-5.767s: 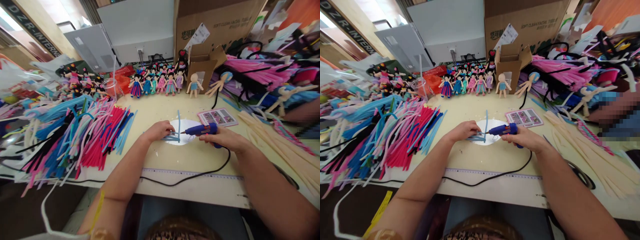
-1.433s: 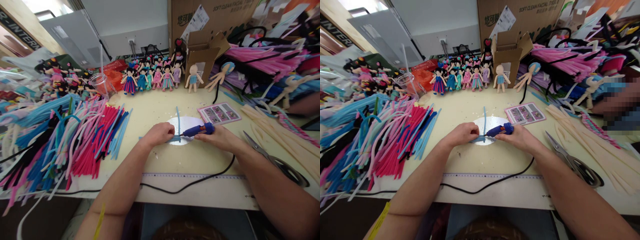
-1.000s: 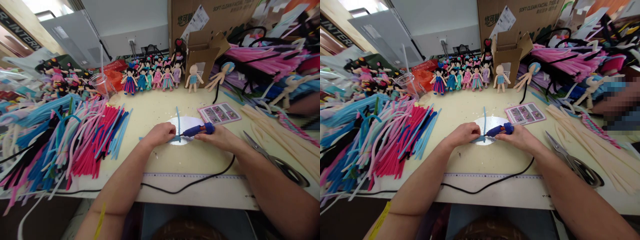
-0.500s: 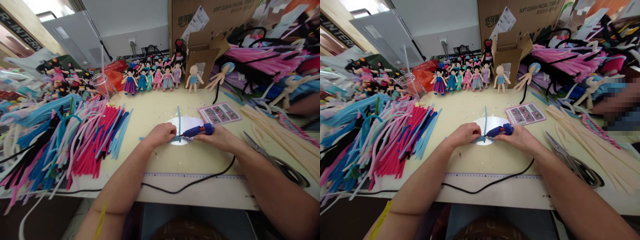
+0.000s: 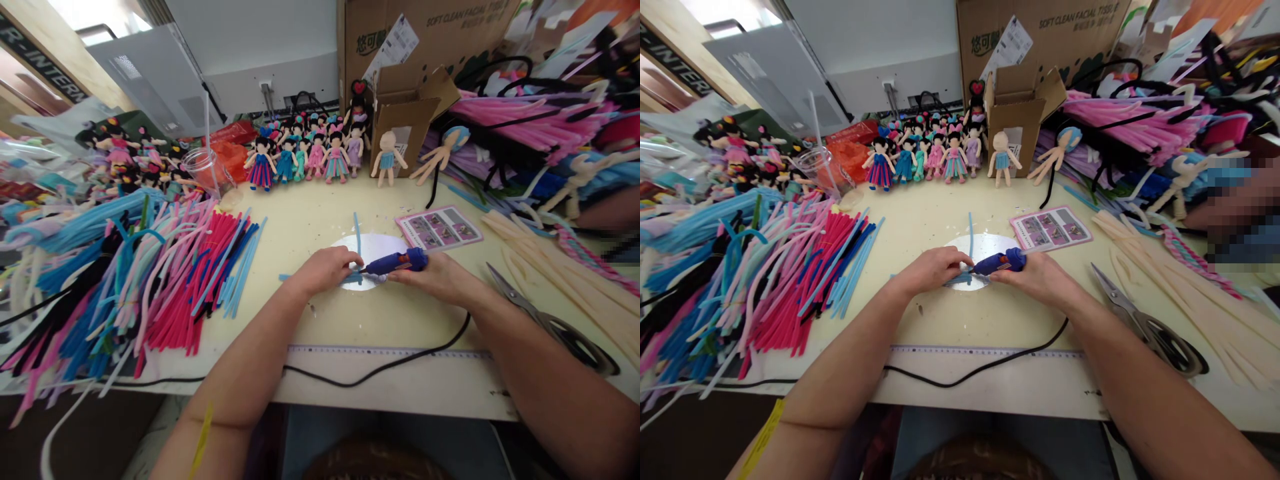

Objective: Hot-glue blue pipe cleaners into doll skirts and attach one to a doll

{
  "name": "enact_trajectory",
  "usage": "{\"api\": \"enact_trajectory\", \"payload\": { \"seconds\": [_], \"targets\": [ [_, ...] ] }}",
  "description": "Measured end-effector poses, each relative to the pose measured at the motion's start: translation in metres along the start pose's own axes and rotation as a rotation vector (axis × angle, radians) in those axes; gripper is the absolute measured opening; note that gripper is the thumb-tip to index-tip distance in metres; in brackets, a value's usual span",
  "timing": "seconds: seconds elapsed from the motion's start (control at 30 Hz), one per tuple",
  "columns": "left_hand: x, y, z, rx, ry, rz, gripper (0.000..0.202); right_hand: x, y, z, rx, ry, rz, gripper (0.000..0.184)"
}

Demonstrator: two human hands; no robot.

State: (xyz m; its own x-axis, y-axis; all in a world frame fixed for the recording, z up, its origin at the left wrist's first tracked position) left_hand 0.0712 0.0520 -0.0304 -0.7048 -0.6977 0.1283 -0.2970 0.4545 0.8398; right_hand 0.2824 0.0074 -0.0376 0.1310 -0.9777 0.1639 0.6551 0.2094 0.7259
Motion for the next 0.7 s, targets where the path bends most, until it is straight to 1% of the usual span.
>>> {"api": "enact_trajectory", "payload": {
  "seconds": [0.17,0.43,0.7],
  "targets": [
    [-0.0004,0.0009,-0.0005,0.013,0.012,0.003,0.029,0.0012,0.0019,0.0036,-0.013,-0.015,-0.006,0.031],
    [0.0001,0.0008,-0.0005,0.038,0.012,-0.002,0.028,-0.0003,-0.0012,-0.0015,-0.011,-0.001,-0.004,0.032],
    [0.0004,0.0014,-0.0003,0.047,0.013,0.007,0.027,0.0013,-0.001,0.0031,0.02,-0.018,-0.004,0.029]
  ]
}}
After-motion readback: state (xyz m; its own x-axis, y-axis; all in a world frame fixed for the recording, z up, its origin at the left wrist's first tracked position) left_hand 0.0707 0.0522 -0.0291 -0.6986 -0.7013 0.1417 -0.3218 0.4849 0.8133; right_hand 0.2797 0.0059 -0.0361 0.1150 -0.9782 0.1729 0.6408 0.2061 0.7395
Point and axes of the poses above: each hand's wrist, its own x-axis away from the middle knuckle, its own y-axis out of the back of the hand, z = x × y, the point moved 3 cm from there along -x, towards the middle knuckle, and after that the axes turned 7 degrees about x, right-handed, at the moved point
